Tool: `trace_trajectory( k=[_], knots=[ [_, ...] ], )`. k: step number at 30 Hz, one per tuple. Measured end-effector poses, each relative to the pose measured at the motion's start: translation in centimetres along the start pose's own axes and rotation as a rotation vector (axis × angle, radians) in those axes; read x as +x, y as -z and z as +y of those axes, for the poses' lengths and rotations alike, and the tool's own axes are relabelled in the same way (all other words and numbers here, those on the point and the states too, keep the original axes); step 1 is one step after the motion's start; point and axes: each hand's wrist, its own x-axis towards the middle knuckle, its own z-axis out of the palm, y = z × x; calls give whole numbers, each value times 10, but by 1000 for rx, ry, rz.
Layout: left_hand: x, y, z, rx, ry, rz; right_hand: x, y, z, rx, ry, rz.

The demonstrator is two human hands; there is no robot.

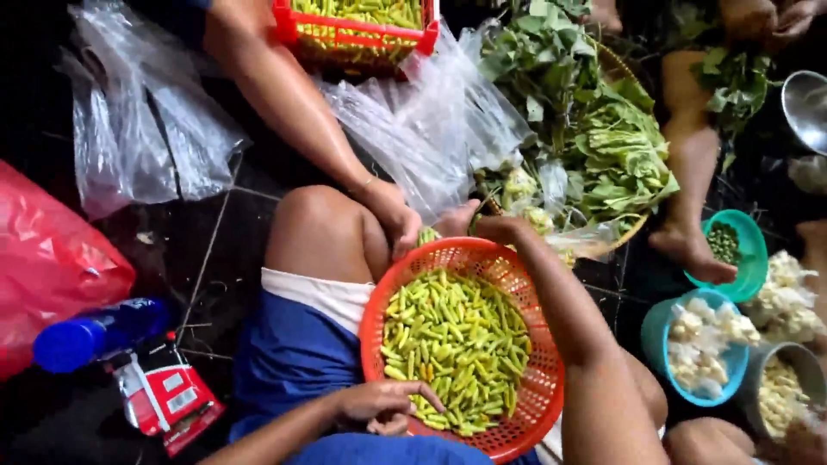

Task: A person sitting on the floor is bagging green chilies from a large orange basket into small plastic bags.

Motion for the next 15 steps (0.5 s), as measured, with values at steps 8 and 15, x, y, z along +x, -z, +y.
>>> trace_trajectory(
  k=[8,15],
  knots=[
    [2,1,7,31,58,20,-21,-5,-24,313,-61,-29],
    [0,-4,14,26,70,38,-59,3,-18,556,40,370]
  ],
)
